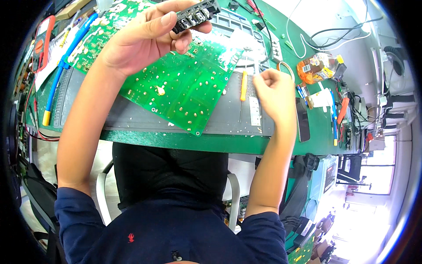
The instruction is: The person uses a screwdriver and wire cutters to manipulate and disassemble small electronic components on a workbench.
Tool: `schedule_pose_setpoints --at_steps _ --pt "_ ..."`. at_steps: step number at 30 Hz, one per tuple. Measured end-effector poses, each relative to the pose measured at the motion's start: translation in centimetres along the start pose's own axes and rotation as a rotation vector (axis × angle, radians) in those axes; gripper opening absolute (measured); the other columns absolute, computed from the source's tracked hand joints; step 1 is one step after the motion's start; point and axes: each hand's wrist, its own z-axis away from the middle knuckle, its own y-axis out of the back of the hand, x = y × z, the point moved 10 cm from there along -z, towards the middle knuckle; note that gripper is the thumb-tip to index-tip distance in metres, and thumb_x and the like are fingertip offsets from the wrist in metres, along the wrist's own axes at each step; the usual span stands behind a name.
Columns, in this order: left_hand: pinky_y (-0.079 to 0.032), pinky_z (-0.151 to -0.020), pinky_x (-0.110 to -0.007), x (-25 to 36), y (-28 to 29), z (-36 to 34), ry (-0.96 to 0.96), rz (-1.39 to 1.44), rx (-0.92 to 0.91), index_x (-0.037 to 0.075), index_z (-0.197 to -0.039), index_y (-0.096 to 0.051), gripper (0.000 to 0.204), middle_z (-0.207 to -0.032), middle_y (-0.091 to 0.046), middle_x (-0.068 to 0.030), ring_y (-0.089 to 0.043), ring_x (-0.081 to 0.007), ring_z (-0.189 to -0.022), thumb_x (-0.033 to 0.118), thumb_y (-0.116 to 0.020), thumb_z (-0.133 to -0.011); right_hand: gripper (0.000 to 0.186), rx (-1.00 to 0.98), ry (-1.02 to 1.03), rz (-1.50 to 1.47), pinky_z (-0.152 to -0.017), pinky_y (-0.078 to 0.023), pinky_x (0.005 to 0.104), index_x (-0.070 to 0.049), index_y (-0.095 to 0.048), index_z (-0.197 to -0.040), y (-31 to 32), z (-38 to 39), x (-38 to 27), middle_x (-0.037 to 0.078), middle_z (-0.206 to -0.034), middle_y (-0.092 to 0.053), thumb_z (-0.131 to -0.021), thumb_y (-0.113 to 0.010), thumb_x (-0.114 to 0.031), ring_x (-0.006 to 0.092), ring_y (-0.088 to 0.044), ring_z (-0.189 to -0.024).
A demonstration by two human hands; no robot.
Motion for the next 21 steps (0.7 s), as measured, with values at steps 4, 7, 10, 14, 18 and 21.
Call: schedule_pose_setpoints --at_steps 4,7,10,14,18,21 --pt "-0.054 -0.075 -0.029 -0.1 0.0 0.1 -0.005 -0.003 -0.01 0.006 -0.13 -0.056 0.036 -0.111 -0.07 -0.0117 -0.068 -0.017 -0.085 0.017 -0.066 -0.097 0.022 0.148 0.049 -0.288 -0.053 -0.036 0.0212 0.004 -0.069 -0.089 3.2 1.4 0.1 -0.001 -0.068 -0.062 -0.092 -0.069 -0.018 0.0048 -0.051 -0.058" --pt "-0.055 -0.076 -0.028 -0.2 0.1 -0.1 -0.004 -0.011 -0.014 0.004 -0.127 -0.057 0.035 -0.105 -0.071 -0.0089 -0.068 -0.0157 -0.084 0.018 -0.067 -0.097 0.018 0.25 0.153 -0.63 -0.051 -0.036 0.021 0.005 -0.067 -0.093 5.6 3.5 -1.3 0.003 -0.073 -0.061 -0.092 -0.066 -0.013 0.0069 -0.05 -0.058" --pt "-0.056 -0.076 -0.027 -0.3 -0.3 -0.2 0.012 -0.017 -0.036 0.001 -0.126 -0.057 0.036 -0.103 -0.071 -0.0083 -0.069 -0.0159 -0.084 0.019 -0.068 -0.096 0.019 0.38 0.486 -0.846 -0.049 -0.034 0.0233 0.01 -0.063 -0.099 7.7 6.4 -4.2 0.009 -0.073 -0.058 -0.09 -0.061 -0.006 0.0125 -0.05 -0.057" --pt "-0.057 -0.075 -0.027 -0.1 -0.2 -0.5 0.021 -0.079 -0.049 -0.001 -0.125 -0.057 0.039 -0.1 -0.071 -0.0087 -0.07 -0.0168 -0.083 0.019 -0.07 -0.094 0.025 0.362 0.811 -0.83 -0.049 -0.033 0.0244 0.007 -0.057 -0.106 8.3 9.2 -8.5 0.013 -0.067 -0.053 -0.088 -0.058 -0.009 0.0149 -0.047 -0.057" --pt "-0.059 -0.075 -0.029 0.2 -0.1 -0.1 0.008 -0.076 0.013 -0.001 -0.127 -0.057 0.041 -0.098 -0.072 -0.0104 -0.071 -0.0184 -0.082 0.015 -0.072 -0.093 0.028 0.474 0.836 -0.709 -0.052 -0.044 0.0233 0.0 -0.052 -0.111 7.3 10.5 -11.3 0.016 -0.072 -0.06 -0.089 -0.063 -0.013 0.0167 -0.056 -0.059" --pt "-0.059 -0.076 -0.03 0.0 -0.4 -0.3 0.005 -0.05 0.006 -0.002 -0.129 -0.056 0.043 -0.097 -0.072 -0.0117 -0.072 -0.0195 -0.083 0.012 -0.072 -0.092 0.027 0.589 0.821 -0.573 -0.056 -0.05 0.0246 0.0 -0.054 -0.111 5.9 11.2 -13.0 0.019 -0.079 -0.065 -0.089 -0.066 -0.011 0.0187 -0.062 -0.063"
